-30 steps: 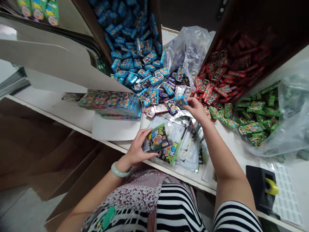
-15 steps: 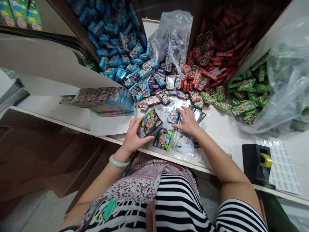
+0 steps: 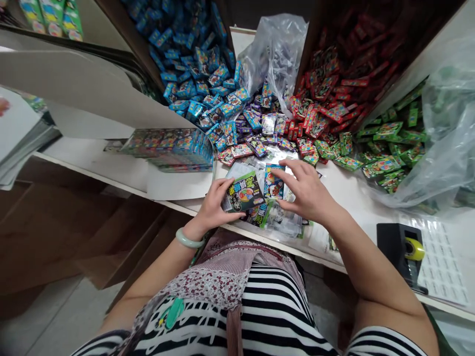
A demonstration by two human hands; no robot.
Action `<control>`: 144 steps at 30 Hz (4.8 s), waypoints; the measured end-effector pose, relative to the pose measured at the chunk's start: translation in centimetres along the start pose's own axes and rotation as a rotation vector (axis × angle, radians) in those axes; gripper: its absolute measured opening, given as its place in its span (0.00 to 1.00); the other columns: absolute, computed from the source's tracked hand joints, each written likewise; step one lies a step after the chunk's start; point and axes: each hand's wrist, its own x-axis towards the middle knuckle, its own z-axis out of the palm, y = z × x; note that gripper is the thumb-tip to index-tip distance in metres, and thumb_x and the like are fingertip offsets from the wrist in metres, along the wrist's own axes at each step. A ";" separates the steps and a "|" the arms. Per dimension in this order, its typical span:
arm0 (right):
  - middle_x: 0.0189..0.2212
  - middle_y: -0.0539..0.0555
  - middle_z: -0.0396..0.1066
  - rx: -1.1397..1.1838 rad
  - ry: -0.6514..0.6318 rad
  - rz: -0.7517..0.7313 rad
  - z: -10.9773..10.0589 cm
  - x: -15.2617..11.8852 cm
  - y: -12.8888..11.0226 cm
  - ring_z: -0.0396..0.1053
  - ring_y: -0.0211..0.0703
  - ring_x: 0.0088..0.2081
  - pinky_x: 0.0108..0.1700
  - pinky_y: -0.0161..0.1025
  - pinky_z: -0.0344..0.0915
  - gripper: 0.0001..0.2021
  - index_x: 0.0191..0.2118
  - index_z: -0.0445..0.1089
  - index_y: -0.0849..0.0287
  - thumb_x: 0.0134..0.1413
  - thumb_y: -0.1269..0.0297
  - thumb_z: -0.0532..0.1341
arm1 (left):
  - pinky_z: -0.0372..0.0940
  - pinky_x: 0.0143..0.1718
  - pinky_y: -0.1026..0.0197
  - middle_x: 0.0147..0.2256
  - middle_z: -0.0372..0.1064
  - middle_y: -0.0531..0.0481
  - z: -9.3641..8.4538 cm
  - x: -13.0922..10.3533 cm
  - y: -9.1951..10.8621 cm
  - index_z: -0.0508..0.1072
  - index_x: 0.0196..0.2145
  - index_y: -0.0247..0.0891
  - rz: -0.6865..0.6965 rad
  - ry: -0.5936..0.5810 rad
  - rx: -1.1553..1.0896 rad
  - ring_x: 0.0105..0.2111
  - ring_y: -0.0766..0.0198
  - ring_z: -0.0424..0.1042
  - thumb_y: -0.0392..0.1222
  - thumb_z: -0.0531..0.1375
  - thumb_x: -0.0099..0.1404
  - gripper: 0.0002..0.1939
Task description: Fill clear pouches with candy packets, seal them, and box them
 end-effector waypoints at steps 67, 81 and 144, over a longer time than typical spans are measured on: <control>0.28 0.49 0.70 0.969 0.103 0.671 6.3 1.8 -5.1 0.67 0.37 0.27 0.28 0.37 0.66 0.13 0.32 0.70 0.55 0.47 0.54 0.69 | 0.68 0.33 0.62 0.30 0.72 0.52 0.0 3.0 4.6 0.72 0.32 0.37 -0.489 0.111 -0.852 0.30 0.66 0.72 0.48 0.67 0.59 0.12; 0.28 0.51 0.72 0.954 0.006 0.561 5.7 1.7 -5.0 0.69 0.40 0.32 0.35 0.39 0.66 0.15 0.29 0.71 0.56 0.53 0.49 0.67 | 0.66 0.36 0.62 0.30 0.71 0.50 -1.9 4.0 2.7 0.73 0.28 0.36 -0.402 -0.154 -0.959 0.31 0.68 0.69 0.48 0.66 0.61 0.13; 0.34 0.53 0.72 0.780 0.036 0.582 -0.7 -3.7 -0.4 0.69 0.41 0.37 0.43 0.41 0.66 0.14 0.30 0.69 0.57 0.55 0.51 0.64 | 0.67 0.39 0.60 0.33 0.69 0.51 2.9 2.8 3.7 0.70 0.35 0.40 -0.188 0.085 -0.603 0.35 0.64 0.71 0.47 0.62 0.66 0.08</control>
